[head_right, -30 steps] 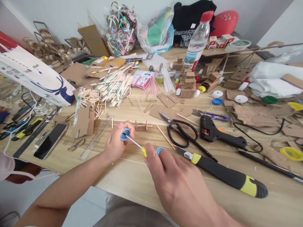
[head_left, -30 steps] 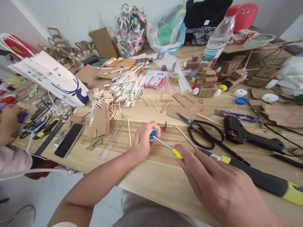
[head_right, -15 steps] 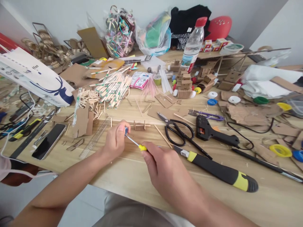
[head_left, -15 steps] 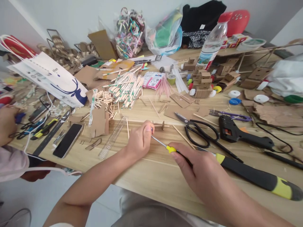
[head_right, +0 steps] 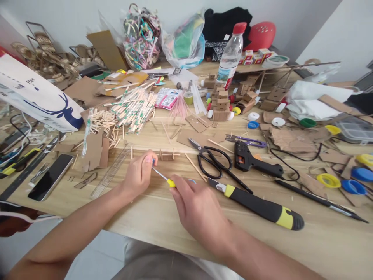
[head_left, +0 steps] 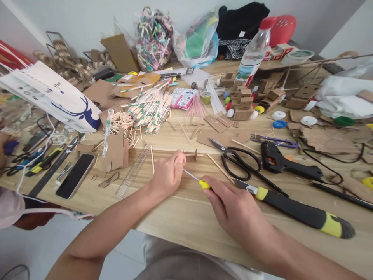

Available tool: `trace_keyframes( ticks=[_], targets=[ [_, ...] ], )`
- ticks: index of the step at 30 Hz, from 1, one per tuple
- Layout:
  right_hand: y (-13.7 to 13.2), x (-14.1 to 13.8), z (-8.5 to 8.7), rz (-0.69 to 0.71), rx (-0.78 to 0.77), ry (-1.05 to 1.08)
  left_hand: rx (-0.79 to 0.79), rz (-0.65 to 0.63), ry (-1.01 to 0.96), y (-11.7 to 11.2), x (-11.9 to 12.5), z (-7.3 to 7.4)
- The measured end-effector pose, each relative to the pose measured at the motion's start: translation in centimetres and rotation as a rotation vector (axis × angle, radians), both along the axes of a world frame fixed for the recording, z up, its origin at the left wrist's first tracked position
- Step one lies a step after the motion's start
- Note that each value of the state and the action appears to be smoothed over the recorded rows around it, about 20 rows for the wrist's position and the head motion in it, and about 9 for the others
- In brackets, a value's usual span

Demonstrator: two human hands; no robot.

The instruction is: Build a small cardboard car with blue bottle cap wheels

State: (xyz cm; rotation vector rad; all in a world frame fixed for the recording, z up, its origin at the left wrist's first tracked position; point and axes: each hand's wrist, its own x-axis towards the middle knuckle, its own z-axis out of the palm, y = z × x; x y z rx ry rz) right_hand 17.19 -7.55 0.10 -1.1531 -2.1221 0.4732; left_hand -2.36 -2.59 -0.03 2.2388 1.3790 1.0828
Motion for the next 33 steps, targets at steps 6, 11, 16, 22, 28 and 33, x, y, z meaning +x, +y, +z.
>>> trace_keyframes(
  ticks=[6, 11, 16, 22, 28, 33],
  targets=[
    [0.5, -0.3, 1.2, 0.164, -0.724, 0.286, -0.012, -0.004, 0.004, 0.0, -0.3, 0.1],
    [-0.1, 0.2, -0.8, -0.015, 0.124, -0.031, -0.028, -0.012, 0.01, -0.1, 0.0, -0.3],
    [0.4, 0.2, 0.5, 0.082, -0.42, 0.184, -0.042, -0.002, 0.017, -0.1, 0.0, -0.3],
    [0.9, 0.6, 0.4, 0.106, -0.411, 0.15, -0.091, -0.009, 0.021, 0.0, 0.1, -0.4],
    [0.2, 0.6, -0.7, 0.051, 0.066, -0.03, -0.1, -0.018, -0.002, -0.2, 0.2, -0.4],
    [0.5, 0.2, 1.3, 0.211, -0.895, 0.365, -0.068, -0.041, -0.016, -0.2, 0.0, -0.3]
  ],
)
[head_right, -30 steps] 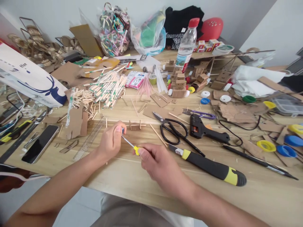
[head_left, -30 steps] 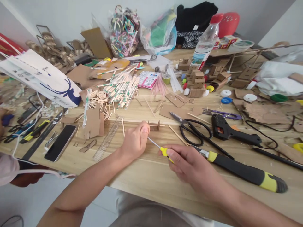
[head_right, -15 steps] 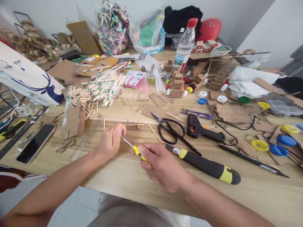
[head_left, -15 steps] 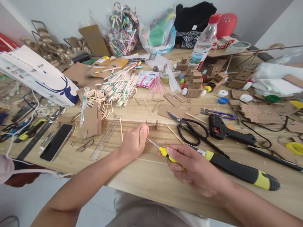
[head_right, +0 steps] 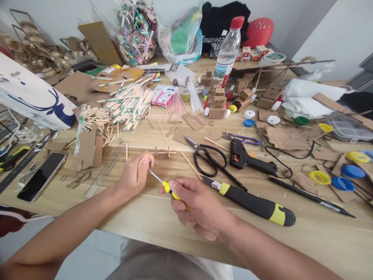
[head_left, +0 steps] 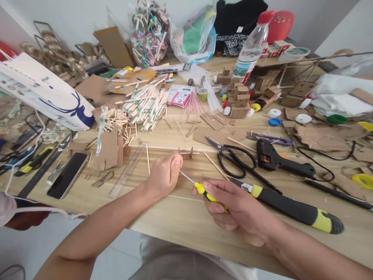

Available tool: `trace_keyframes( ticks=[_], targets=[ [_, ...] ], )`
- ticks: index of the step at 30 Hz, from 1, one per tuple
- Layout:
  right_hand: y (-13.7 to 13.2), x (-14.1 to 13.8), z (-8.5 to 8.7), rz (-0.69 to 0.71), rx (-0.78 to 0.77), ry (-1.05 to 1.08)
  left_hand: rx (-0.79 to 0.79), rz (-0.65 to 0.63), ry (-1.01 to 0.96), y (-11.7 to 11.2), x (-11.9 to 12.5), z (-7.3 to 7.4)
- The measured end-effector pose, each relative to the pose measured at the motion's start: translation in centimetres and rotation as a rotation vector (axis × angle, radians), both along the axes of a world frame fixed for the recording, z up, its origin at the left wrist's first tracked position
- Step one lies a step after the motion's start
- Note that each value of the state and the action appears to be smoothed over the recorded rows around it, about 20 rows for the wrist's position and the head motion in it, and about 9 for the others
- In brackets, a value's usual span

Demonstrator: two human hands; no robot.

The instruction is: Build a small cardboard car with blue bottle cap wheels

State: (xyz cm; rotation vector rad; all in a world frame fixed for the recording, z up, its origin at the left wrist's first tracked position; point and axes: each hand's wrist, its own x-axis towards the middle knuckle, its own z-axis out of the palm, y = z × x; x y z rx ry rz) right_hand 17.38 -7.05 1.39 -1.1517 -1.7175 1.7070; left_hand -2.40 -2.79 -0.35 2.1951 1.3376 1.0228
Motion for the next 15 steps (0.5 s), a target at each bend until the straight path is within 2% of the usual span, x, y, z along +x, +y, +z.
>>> trace_keyframes(
  ticks=[1, 2, 3, 6, 7, 8, 9, 10, 12, 14, 15],
  targets=[
    [0.0, 0.0, 0.0, 0.007, -0.031, 0.011, -0.008, 0.0, 0.006, 0.0, 0.0, 0.0],
    [0.0, 0.1, -0.2, -0.011, 0.037, -0.017, -0.02, 0.003, 0.015, 0.0, 0.0, 0.0],
    [-0.1, 0.2, -0.5, -0.053, 0.197, -0.079, -0.032, 0.005, 0.022, 0.0, 0.0, 0.0],
    [-0.5, 0.5, -2.0, -0.176, 0.899, -0.357, -0.055, 0.009, 0.033, 0.0, 0.2, -0.2],
    [-0.6, 0.5, -2.4, -0.189, 1.066, -0.426, -0.057, 0.009, 0.031, 0.0, 0.2, -0.2],
    [-0.7, 0.6, -2.6, -0.195, 1.147, -0.457, -0.052, 0.009, 0.026, -0.1, 0.3, -0.3],
    [-0.7, 0.5, -2.5, -0.193, 1.123, -0.448, -0.045, 0.009, 0.021, -0.1, 0.2, -0.3],
    [-0.6, 0.5, -2.2, -0.181, 0.999, -0.399, -0.033, 0.007, 0.014, -0.1, 0.2, -0.3],
    [-0.2, 0.4, -1.2, -0.131, 0.553, -0.226, -0.004, -0.002, 0.004, -0.1, 0.1, -0.3],
    [0.3, 0.4, -0.3, -0.02, 0.095, -0.06, 0.019, -0.008, 0.001, -0.1, 0.0, -0.2],
    [0.5, 0.4, 0.0, 0.024, -0.029, -0.02, 0.025, -0.009, 0.004, -0.1, 0.0, -0.2]
  ],
)
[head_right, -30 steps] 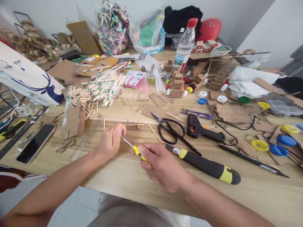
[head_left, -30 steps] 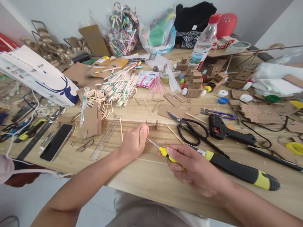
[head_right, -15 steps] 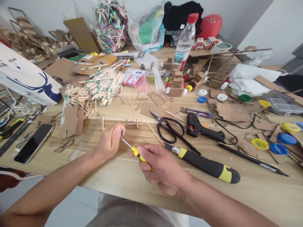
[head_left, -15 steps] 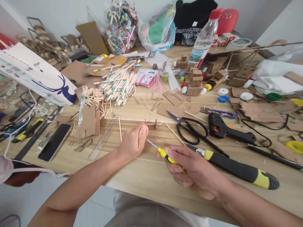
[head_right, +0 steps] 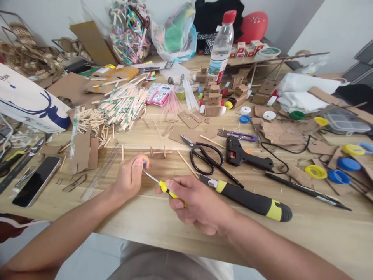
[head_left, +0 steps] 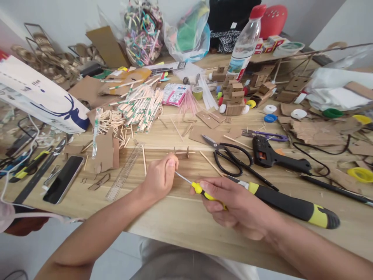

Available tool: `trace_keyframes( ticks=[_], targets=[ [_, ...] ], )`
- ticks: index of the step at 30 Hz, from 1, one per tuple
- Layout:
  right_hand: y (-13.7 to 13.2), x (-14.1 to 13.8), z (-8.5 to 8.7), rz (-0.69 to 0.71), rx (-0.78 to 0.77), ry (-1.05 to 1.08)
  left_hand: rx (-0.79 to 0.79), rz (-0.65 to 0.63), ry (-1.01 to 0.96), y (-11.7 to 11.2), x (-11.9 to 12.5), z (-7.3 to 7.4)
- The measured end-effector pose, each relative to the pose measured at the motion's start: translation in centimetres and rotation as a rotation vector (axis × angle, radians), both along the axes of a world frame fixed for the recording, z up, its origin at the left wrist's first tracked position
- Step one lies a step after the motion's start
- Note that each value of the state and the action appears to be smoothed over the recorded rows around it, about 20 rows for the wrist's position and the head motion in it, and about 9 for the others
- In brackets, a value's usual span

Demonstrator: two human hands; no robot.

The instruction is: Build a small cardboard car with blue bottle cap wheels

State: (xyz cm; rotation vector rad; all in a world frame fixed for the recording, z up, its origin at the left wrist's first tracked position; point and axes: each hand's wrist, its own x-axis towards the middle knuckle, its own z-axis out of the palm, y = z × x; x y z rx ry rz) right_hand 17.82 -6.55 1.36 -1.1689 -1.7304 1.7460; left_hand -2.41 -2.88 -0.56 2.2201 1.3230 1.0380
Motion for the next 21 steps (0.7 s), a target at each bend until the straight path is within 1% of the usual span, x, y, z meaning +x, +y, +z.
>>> trace_keyframes(
  ticks=[1, 2, 3, 5, 6, 7, 8, 9, 10, 11, 13, 14, 15, 16, 17, 18, 20, 21],
  targets=[
    [0.1, 0.0, 0.0, 0.015, -0.024, 0.002, 0.002, 0.001, 0.006, 0.0, 0.0, 0.0],
    [0.1, 0.1, -0.1, -0.003, 0.059, -0.033, -0.002, 0.002, 0.014, 0.0, 0.0, 0.0],
    [0.0, 0.1, -0.5, -0.043, 0.234, -0.097, -0.008, 0.001, 0.022, 0.0, 0.1, 0.0],
    [-0.5, 0.2, -1.6, -0.145, 0.724, -0.268, -0.01, -0.003, 0.027, 0.0, 0.2, 0.0],
    [-0.8, 0.3, -2.0, -0.168, 0.943, -0.342, -0.006, -0.005, 0.026, 0.0, 0.2, 0.0],
    [-1.1, 0.3, -2.3, -0.176, 1.093, -0.391, 0.003, -0.006, 0.024, 0.0, 0.2, 0.0],
    [-1.2, 0.2, -2.4, -0.181, 1.146, -0.404, 0.016, -0.007, 0.022, -0.1, 0.2, 0.0],
    [-1.3, 0.2, -2.3, -0.174, 1.087, -0.378, 0.033, -0.006, 0.021, -0.1, 0.2, 0.0],
    [-1.2, 0.1, -2.0, -0.169, 0.934, -0.318, 0.051, -0.006, 0.024, -0.1, 0.2, 0.1],
    [-1.0, 0.0, -1.5, -0.157, 0.711, -0.235, 0.073, -0.009, 0.026, -0.1, 0.1, 0.1],
    [-0.5, 0.0, -0.5, -0.075, 0.211, -0.06, 0.122, -0.018, 0.03, -0.1, 0.0, 0.2],
    [-0.3, 0.0, -0.1, -0.029, 0.025, 0.004, 0.139, -0.022, 0.035, -0.1, 0.0, 0.2],
    [0.0, 0.0, 0.1, 0.004, -0.071, 0.037, 0.148, -0.023, 0.044, -0.1, 0.0, 0.2],
    [0.1, 0.1, 0.0, 0.007, -0.062, 0.034, 0.148, -0.021, 0.054, -0.1, -0.1, 0.2],
    [0.1, 0.2, -0.2, -0.017, 0.046, -0.003, 0.142, -0.017, 0.064, -0.1, -0.1, 0.1],
    [0.0, 0.2, -0.7, -0.063, 0.231, -0.065, 0.132, -0.013, 0.073, -0.1, 0.0, 0.1],
    [-0.4, 0.3, -1.6, -0.151, 0.649, -0.214, 0.122, -0.008, 0.081, -0.1, 0.1, 0.0],
    [-0.6, 0.2, -2.0, -0.176, 0.806, -0.268, 0.121, -0.007, 0.085, -0.2, 0.1, 0.1]
  ],
)
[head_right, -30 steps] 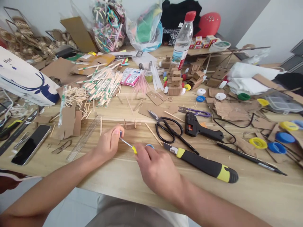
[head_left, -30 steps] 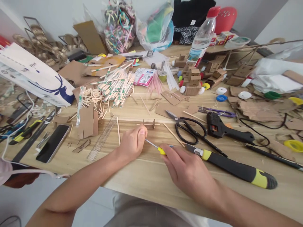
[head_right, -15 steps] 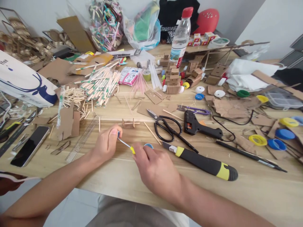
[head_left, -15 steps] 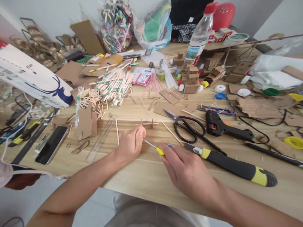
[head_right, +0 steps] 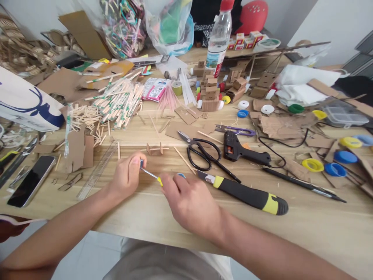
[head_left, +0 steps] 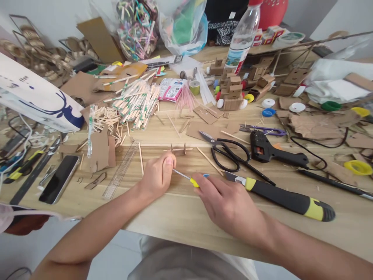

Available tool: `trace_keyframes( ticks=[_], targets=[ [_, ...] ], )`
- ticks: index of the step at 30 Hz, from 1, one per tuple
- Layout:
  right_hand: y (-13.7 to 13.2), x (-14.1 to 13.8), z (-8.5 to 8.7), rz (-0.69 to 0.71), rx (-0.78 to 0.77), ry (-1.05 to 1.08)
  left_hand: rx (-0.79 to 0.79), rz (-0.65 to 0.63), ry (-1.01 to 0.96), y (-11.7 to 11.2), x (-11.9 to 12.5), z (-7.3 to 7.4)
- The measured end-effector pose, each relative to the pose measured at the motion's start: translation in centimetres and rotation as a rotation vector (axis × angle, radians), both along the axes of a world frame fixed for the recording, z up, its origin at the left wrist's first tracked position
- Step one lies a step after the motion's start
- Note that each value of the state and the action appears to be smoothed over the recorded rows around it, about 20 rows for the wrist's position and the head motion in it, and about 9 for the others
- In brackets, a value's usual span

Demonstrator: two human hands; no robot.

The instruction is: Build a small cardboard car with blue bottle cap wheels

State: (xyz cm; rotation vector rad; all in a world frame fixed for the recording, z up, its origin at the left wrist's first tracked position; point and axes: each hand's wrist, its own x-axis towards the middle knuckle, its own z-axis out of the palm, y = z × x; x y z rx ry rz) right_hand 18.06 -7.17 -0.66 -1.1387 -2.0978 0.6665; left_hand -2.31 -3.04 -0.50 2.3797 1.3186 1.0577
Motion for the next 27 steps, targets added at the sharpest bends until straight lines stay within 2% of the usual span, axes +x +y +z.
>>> trace_keyframes(
  ticks=[1, 2, 3, 4, 7, 8, 9, 10, 11, 14, 15, 16, 17, 21, 22, 23, 24, 25, 27],
  targets=[
    [-0.2, -0.1, -0.2, -0.013, 0.075, -0.027, 0.004, 0.002, 0.003, 0.0, 0.0, 0.1],
    [-0.3, -0.2, -0.2, -0.008, 0.062, -0.021, 0.01, 0.003, 0.005, -0.1, 0.0, 0.1],
    [-0.3, -0.3, 0.0, 0.011, -0.037, 0.022, 0.018, 0.005, 0.005, -0.1, 0.0, 0.2],
    [-0.3, -0.3, 0.3, 0.041, -0.206, 0.094, 0.024, 0.005, 0.003, -0.1, 0.0, 0.3],
    [0.3, -0.4, 1.7, 0.191, -0.847, 0.334, 0.047, -0.001, -0.003, -0.1, -0.1, 0.5],
    [0.4, -0.3, 1.9, 0.234, -0.972, 0.373, 0.054, -0.006, -0.002, -0.1, -0.2, 0.5],
    [0.5, -0.2, 1.9, 0.25, -1.0, 0.373, 0.061, -0.009, 0.001, -0.1, -0.2, 0.5],
    [0.5, -0.1, 1.8, 0.234, -0.92, 0.334, 0.069, -0.012, 0.003, 0.0, -0.2, 0.5],
    [0.4, -0.1, 1.4, 0.191, -0.742, 0.259, 0.073, -0.013, 0.005, 0.0, -0.1, 0.4],
    [-0.4, 0.0, -0.1, 0.042, -0.016, -0.071, 0.056, -0.004, 0.015, -0.1, 0.1, 0.4],
    [-0.6, 0.0, -0.4, 0.022, 0.133, -0.148, 0.045, 0.004, 0.016, -0.1, 0.1, 0.4],
    [-0.8, -0.1, -0.6, 0.014, 0.169, -0.166, 0.034, 0.013, 0.016, -0.1, 0.2, 0.4],
    [-0.8, -0.2, -0.6, 0.022, 0.081, -0.121, 0.028, 0.02, 0.016, -0.2, 0.2, 0.4],
    [0.1, -0.2, 0.7, 0.163, -0.664, 0.268, 0.042, 0.022, 0.012, -0.1, 0.0, 0.5],
    [0.3, -0.2, 1.0, 0.215, -0.778, 0.313, 0.053, 0.02, 0.01, -0.1, 0.0, 0.5],
    [0.5, -0.1, 1.2, 0.252, -0.819, 0.319, 0.063, 0.018, 0.008, -0.1, -0.1, 0.5],
    [0.6, 0.0, 1.2, 0.253, -0.783, 0.292, 0.071, 0.016, 0.007, -0.1, -0.1, 0.5],
    [0.5, 0.0, 1.0, 0.219, -0.679, 0.238, 0.074, 0.012, 0.009, 0.0, 0.0, 0.4],
    [0.1, 0.1, 0.2, 0.089, -0.249, 0.033, 0.05, 0.01, 0.02, 0.0, 0.0, 0.3]
  ],
)
